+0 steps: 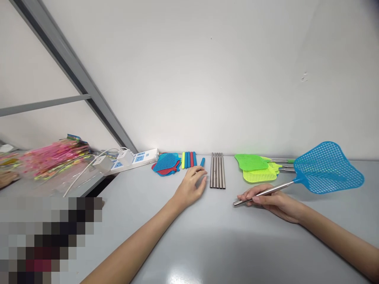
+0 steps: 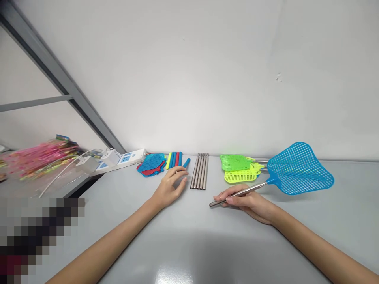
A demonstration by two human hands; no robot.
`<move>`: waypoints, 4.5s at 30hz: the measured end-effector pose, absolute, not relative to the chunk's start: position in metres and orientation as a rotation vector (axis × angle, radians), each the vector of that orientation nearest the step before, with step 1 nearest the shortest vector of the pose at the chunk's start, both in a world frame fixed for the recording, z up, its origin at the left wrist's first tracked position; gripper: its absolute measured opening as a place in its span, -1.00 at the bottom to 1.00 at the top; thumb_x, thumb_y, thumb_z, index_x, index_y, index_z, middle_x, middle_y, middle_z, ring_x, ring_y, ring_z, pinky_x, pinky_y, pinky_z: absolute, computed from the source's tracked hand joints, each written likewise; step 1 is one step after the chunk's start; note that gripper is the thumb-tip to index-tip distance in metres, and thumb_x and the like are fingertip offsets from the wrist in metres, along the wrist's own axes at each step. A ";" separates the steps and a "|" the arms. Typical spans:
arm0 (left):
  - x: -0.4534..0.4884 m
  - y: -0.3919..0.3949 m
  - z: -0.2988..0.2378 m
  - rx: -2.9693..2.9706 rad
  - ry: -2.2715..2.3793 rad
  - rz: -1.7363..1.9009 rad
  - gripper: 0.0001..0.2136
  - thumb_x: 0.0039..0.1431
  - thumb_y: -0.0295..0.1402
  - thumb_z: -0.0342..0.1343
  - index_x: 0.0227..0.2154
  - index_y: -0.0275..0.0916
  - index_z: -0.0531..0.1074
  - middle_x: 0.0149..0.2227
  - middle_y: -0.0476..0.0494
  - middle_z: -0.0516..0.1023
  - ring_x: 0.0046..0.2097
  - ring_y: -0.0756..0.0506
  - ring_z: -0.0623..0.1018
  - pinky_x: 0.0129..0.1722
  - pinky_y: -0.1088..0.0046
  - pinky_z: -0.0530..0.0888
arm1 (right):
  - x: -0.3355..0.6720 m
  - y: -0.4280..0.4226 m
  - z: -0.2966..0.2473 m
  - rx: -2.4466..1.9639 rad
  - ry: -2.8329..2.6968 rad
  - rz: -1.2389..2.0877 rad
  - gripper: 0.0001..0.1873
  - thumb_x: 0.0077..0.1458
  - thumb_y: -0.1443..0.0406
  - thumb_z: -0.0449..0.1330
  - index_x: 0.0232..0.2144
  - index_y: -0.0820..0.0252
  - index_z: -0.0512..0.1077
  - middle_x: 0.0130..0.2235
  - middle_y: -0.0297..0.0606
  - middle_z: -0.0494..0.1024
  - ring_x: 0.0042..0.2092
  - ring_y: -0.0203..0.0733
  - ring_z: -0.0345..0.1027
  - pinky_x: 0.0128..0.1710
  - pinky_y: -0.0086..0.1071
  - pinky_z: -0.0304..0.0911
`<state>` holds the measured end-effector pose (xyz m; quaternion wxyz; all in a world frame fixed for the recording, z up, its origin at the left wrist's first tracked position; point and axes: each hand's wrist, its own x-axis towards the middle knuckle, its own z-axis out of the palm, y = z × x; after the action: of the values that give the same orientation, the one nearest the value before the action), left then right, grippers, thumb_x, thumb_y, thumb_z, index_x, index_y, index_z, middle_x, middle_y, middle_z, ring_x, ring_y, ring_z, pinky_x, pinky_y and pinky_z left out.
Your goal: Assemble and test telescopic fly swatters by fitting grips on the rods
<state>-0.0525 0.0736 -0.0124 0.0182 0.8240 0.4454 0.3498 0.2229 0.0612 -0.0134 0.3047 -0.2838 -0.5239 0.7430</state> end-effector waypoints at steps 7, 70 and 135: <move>-0.050 0.069 -0.011 2.469 1.417 1.293 -0.82 0.13 -0.47 -0.08 -0.23 -0.21 0.35 -0.10 -0.19 0.28 -0.06 -0.08 0.34 -0.06 0.32 0.33 | 0.223 0.062 -0.013 -0.744 -1.396 1.975 -0.84 0.01 0.28 0.18 -0.31 0.17 0.50 -0.13 -0.13 0.48 0.03 0.03 0.22 0.01 -0.10 0.08; -0.014 0.041 -0.010 1.028 1.197 1.357 -0.72 0.08 -0.10 -0.05 -0.40 -0.25 0.28 -0.57 0.09 0.22 -0.64 0.13 0.29 -0.70 0.64 0.16 | 0.215 0.060 -0.011 -0.748 -1.137 1.911 -0.74 0.11 0.20 0.06 -0.20 0.19 0.42 -0.34 -0.14 0.44 -0.20 -0.14 0.28 -0.41 -0.40 0.21; -0.006 0.020 0.001 1.999 1.195 0.922 -0.84 0.13 -0.31 -0.05 -0.30 -0.23 0.38 -0.37 -0.09 0.38 -0.36 -0.01 0.38 -0.43 0.54 0.31 | 0.200 0.043 -0.006 -0.712 -1.207 1.990 -0.69 0.15 0.17 0.00 -0.23 0.25 0.43 -0.41 -0.19 0.46 -0.32 -0.21 0.29 -0.25 -0.31 0.13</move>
<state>-0.0063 0.0201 0.0015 0.3133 0.7579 0.4532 0.3495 0.1997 0.0430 -0.0061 0.3464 -0.2742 -0.4651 0.7671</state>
